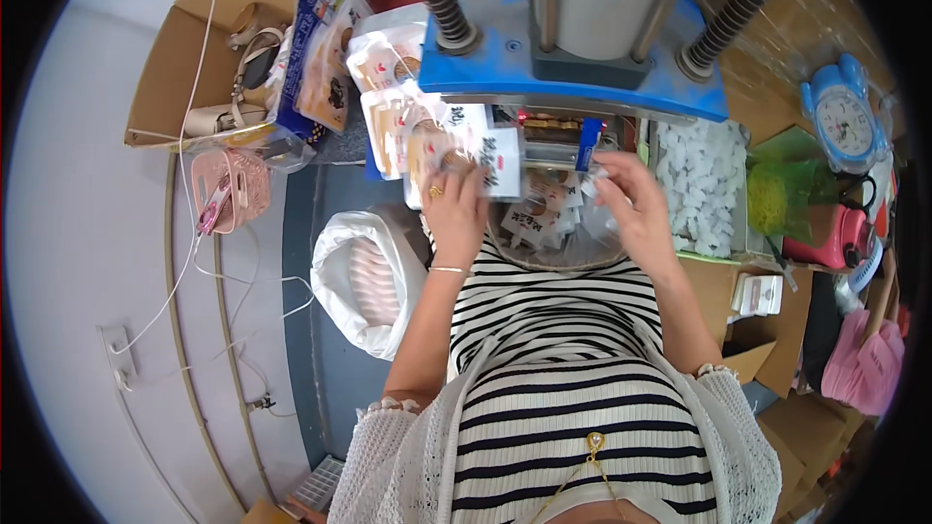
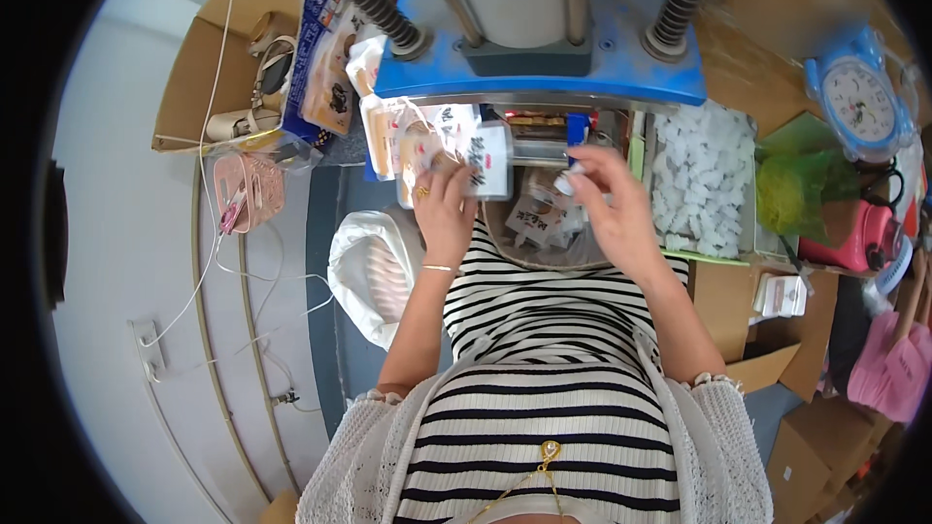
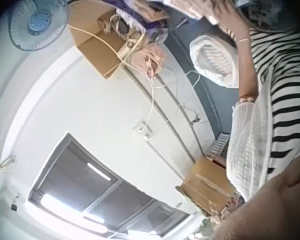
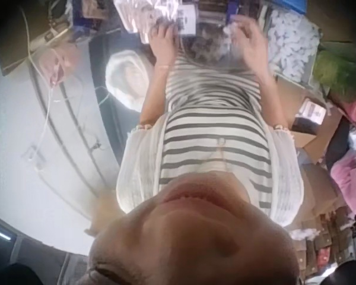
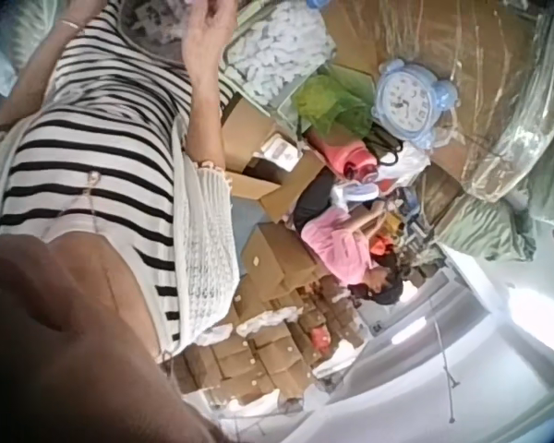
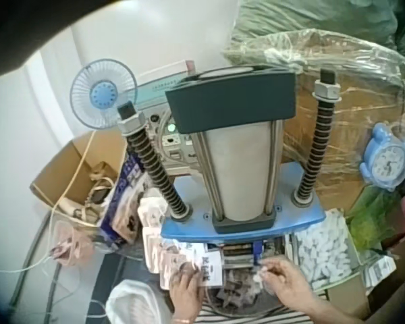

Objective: Sealing plastic packets using a heat-sealing machine and organizing them into cardboard boxes.

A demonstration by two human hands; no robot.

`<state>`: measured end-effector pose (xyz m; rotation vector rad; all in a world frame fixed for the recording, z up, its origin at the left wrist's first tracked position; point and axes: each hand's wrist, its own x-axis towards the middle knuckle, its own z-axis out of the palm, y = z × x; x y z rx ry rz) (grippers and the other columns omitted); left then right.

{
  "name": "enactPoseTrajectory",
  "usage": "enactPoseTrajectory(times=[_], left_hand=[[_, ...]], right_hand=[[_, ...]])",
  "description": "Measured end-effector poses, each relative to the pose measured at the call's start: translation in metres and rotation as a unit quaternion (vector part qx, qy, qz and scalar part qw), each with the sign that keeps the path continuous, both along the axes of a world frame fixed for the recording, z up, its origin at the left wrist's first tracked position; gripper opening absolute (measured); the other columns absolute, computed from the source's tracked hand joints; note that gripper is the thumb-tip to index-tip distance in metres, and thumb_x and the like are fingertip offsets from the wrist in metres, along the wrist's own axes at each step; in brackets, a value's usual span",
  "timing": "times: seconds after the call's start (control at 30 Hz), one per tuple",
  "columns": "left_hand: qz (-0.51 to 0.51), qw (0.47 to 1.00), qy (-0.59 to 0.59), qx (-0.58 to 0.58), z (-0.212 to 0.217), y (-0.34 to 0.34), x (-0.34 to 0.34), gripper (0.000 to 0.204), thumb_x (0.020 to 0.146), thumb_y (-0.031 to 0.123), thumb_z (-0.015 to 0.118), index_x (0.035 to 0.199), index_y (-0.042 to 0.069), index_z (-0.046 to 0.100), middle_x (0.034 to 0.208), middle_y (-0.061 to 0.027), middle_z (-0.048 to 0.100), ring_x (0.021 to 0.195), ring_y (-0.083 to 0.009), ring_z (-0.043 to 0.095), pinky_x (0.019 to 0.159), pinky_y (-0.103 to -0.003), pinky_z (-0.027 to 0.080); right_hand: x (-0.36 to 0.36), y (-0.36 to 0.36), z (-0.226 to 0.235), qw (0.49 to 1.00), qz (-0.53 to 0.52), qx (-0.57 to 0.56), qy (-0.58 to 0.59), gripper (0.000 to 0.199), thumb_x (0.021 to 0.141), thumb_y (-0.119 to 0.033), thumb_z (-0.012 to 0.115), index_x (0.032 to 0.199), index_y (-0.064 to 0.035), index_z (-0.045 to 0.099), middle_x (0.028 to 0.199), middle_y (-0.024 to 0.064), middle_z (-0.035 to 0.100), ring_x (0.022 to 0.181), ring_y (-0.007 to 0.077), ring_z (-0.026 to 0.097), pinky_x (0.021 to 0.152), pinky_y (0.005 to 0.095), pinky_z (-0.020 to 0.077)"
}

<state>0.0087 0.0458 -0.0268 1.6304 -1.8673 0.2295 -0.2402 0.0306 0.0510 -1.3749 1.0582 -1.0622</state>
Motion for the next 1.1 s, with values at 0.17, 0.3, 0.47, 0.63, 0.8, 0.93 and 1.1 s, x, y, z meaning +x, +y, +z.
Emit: enactPoseTrajectory(times=[0.17, 0.3, 0.47, 0.63, 0.8, 0.93, 1.1], left_hand=[[0.003, 0.99, 0.133, 0.054, 0.051, 0.004, -0.017, 0.012, 0.079, 0.01, 0.072, 0.09, 0.006, 0.068, 0.078, -0.0073, 0.062, 0.068, -0.0247, 0.059, 0.065, -0.034, 0.048], [-0.031, 0.934, 0.305, 0.185, 0.081, 0.015, -0.045, 0.017, 0.081, 0.017, 0.074, 0.079, 0.002, 0.067, 0.066, -0.0037, 0.061, 0.059, -0.017, 0.057, 0.058, -0.028, 0.044], [-0.072, 0.838, 0.46, 0.285, 0.042, 0.01, -0.063, 0.021, 0.084, 0.019, 0.073, 0.081, -0.001, 0.067, 0.066, -0.001, 0.062, 0.057, -0.0064, 0.051, 0.053, -0.023, 0.04], [-0.089, 0.771, 0.533, 0.336, 0.026, 0.008, -0.078, 0.025, 0.088, 0.021, 0.07, 0.086, -0.004, 0.068, 0.07, 0.0017, 0.063, 0.064, -0.0014, 0.048, 0.056, -0.02, 0.041], [-0.11, 0.745, 0.563, 0.342, 0.013, 0.008, -0.08, 0.026, 0.09, 0.022, 0.069, 0.088, -0.004, 0.069, 0.075, 0.0016, 0.065, 0.065, -0.0022, 0.05, 0.058, -0.02, 0.042], [-0.101, 0.711, 0.616, 0.325, 0.011, 0.0, -0.08, 0.023, 0.09, 0.02, 0.068, 0.092, -0.002, 0.069, 0.08, 0.0016, 0.066, 0.068, -0.002, 0.053, 0.06, -0.019, 0.042], [-0.05, 0.717, 0.625, 0.305, 0.017, -0.028, -0.077, 0.023, 0.091, 0.021, 0.067, 0.094, -0.002, 0.069, 0.083, 0.0005, 0.068, 0.07, -0.0035, 0.056, 0.063, -0.019, 0.043]], right_hand=[[-0.006, -0.002, -0.005, 0.992, -0.102, 0.06, -0.052, 0.016, 0.091, -0.001, 0.058, 0.106, 0.0013, 0.063, 0.096, 0.002, 0.06, 0.083, 0.0125, 0.057, 0.075, 0.0247, 0.0467], [0.005, -0.017, 0.02, 0.98, -0.143, -0.134, 0.047, 0.017, 0.091, -0.001, 0.058, 0.107, -0.0003, 0.062, 0.098, 0.0028, 0.061, 0.084, 0.0121, 0.056, 0.076, 0.0244, 0.0462], [0.003, -0.035, 0.012, 0.956, -0.035, -0.207, 0.206, 0.018, 0.092, -0.004, 0.057, 0.109, -0.0036, 0.063, 0.098, 0.0034, 0.062, 0.082, 0.0111, 0.055, 0.075, 0.0245, 0.0456], [0.008, -0.029, -0.024, 0.996, -0.077, -0.017, 0.041, 0.018, 0.092, -0.009, 0.059, 0.109, -0.0037, 0.062, 0.093, 0.0044, 0.062, 0.081, 0.0117, 0.054, 0.075, 0.0263, 0.0463], [0.004, -0.027, -0.034, 0.996, -0.078, 0.016, 0.033, 0.021, 0.092, -0.01, 0.06, 0.111, -0.0035, 0.061, 0.092, 0.0049, 0.063, 0.081, 0.0116, 0.055, 0.075, 0.0262, 0.0466], [-0.003, -0.027, -0.034, 0.994, -0.069, 0.019, 0.078, 0.021, 0.091, -0.009, 0.06, 0.111, -0.0031, 0.061, 0.093, 0.0073, 0.064, 0.083, 0.0134, 0.058, 0.076, 0.0264, 0.0473], [-0.03, -0.031, -0.035, 0.947, -0.163, -0.149, 0.232, 0.02, 0.089, -0.011, 0.06, 0.108, -0.003, 0.062, 0.09, 0.0119, 0.064, 0.08, 0.0247, 0.062, 0.072, 0.0335, 0.0493]])
